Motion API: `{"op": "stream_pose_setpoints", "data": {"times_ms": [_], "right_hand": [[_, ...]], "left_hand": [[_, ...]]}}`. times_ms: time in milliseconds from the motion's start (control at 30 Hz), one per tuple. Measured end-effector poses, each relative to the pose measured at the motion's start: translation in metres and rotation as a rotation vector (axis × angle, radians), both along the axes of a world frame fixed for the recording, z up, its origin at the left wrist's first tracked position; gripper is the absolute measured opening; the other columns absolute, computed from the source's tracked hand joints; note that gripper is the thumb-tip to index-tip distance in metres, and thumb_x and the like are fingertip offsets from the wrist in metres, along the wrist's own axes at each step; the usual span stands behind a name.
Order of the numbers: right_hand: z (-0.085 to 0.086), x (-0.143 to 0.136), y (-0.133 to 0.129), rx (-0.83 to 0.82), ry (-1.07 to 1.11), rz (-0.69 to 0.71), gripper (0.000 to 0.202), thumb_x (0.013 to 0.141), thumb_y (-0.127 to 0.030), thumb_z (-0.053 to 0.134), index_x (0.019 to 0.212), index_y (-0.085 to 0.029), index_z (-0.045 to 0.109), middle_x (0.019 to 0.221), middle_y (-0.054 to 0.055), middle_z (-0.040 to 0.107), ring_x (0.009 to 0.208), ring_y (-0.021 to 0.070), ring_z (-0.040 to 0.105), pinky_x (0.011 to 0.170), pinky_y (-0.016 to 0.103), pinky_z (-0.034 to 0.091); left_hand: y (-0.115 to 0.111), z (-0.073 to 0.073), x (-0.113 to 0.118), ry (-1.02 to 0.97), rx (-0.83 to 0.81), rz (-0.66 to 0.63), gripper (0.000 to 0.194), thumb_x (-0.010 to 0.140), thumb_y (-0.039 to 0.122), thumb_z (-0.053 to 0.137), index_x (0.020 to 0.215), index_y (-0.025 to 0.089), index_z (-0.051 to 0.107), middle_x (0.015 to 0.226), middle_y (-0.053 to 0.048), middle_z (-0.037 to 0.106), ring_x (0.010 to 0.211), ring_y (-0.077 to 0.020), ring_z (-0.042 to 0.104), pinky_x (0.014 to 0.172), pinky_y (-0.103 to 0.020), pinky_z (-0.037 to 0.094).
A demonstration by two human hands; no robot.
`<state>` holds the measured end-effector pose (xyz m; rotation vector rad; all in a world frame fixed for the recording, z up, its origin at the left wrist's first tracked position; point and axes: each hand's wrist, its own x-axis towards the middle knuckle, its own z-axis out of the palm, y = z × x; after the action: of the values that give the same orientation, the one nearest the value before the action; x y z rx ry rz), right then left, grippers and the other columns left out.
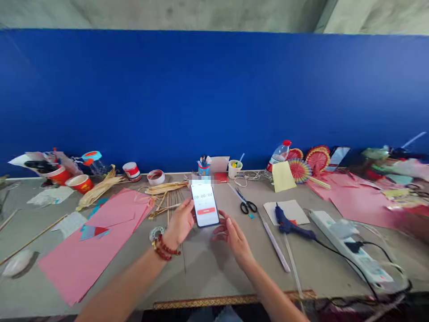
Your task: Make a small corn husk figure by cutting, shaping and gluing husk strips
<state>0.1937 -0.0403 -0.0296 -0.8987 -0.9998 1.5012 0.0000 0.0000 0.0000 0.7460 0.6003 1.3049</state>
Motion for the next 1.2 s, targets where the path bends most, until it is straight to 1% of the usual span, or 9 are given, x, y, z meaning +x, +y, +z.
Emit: {"op": "stream_pose_setpoints", "data": {"times_ms": [200,400,533,633,700,767,833,933,1200], "right_hand": [[-0.006,0.019,0.020,0.076,-0.174,-0.249,0.060,0.085,-0.068,0.056,0.119,-0.019,0.064,0.104,0.011,0.069,0.078,0.0199,0.064,0.066,0.033,0.057],[-0.028,0.027,0.023,0.079,-0.242,-0.318,0.063,0.085,-0.071,0.051,0.116,-0.017,0.066,0.101,0.012,0.070,0.074,0.0208,0.065,0.065,0.034,0.057],[-0.035,0.031,0.023,0.116,-0.365,-0.304,0.059,0.092,-0.066,0.043,0.117,-0.017,0.065,0.104,0.014,0.069,0.078,0.0228,0.066,0.065,0.035,0.059],[-0.019,0.022,0.034,0.296,-0.666,-0.192,0.046,0.096,-0.053,0.045,0.125,-0.022,0.062,0.116,0.014,0.067,0.097,0.0257,0.066,0.083,0.038,0.057],[0.000,0.005,0.054,0.450,-0.884,-0.072,0.043,0.096,-0.046,0.047,0.133,-0.025,0.058,0.132,0.013,0.060,0.120,0.0287,0.057,0.099,0.042,0.049],[0.017,-0.019,0.084,0.444,-1.074,0.021,0.047,0.096,-0.042,0.045,0.139,-0.025,0.052,0.145,0.013,0.049,0.134,0.0300,0.046,0.107,0.045,0.041],[0.027,-0.043,0.115,0.341,-1.187,0.071,0.060,0.090,-0.042,0.054,0.144,-0.020,0.045,0.150,0.018,0.042,0.134,0.0348,0.047,0.104,0.049,0.043],[0.027,-0.066,0.146,0.327,-1.220,0.147,0.065,0.079,-0.028,0.063,0.141,-0.017,0.049,0.140,0.018,0.055,0.121,0.0361,0.058,0.098,0.047,0.048],[0.018,-0.052,0.125,0.410,-1.223,0.404,0.071,0.072,-0.020,0.061,0.142,-0.023,0.052,0.141,0.009,0.058,0.125,0.0308,0.057,0.102,0.039,0.044]], "left_hand": [[0.115,0.028,-0.070,0.090,0.132,0.198,0.027,0.088,0.024,0.066,0.113,0.014,0.061,0.118,-0.014,0.072,0.115,-0.0299,0.065,0.106,-0.054,0.045],[0.194,0.013,-0.116,0.157,0.174,0.258,0.028,0.086,0.025,0.067,0.111,0.014,0.061,0.114,-0.012,0.073,0.116,-0.0253,0.065,0.108,-0.047,0.044],[0.212,-0.006,-0.129,0.182,0.169,0.264,0.026,0.086,0.025,0.068,0.109,0.015,0.061,0.106,-0.010,0.075,0.106,-0.0230,0.069,0.104,-0.045,0.047],[0.218,-0.016,-0.134,0.178,0.167,0.260,0.025,0.087,0.024,0.067,0.110,0.016,0.062,0.107,-0.009,0.075,0.102,-0.0220,0.070,0.102,-0.044,0.049],[0.222,-0.019,-0.135,0.168,0.166,0.258,0.025,0.087,0.024,0.067,0.111,0.017,0.062,0.108,-0.009,0.075,0.102,-0.0219,0.070,0.101,-0.044,0.049],[0.225,-0.020,-0.134,0.160,0.164,0.253,0.025,0.087,0.024,0.068,0.110,0.016,0.062,0.107,-0.009,0.075,0.101,-0.0224,0.071,0.099,-0.044,0.050],[0.227,-0.020,-0.134,0.156,0.163,0.254,0.026,0.086,0.024,0.069,0.110,0.015,0.062,0.106,-0.010,0.075,0.099,-0.0232,0.071,0.097,-0.045,0.051],[0.228,-0.019,-0.134,0.155,0.175,0.269,0.028,0.086,0.026,0.069,0.110,0.014,0.062,0.107,-0.011,0.075,0.099,-0.0238,0.071,0.096,-0.045,0.051],[0.231,-0.026,-0.119,0.162,0.169,0.261,0.029,0.084,0.027,0.070,0.109,0.015,0.063,0.108,-0.011,0.074,0.102,-0.0246,0.070,0.097,-0.044,0.051]]}}
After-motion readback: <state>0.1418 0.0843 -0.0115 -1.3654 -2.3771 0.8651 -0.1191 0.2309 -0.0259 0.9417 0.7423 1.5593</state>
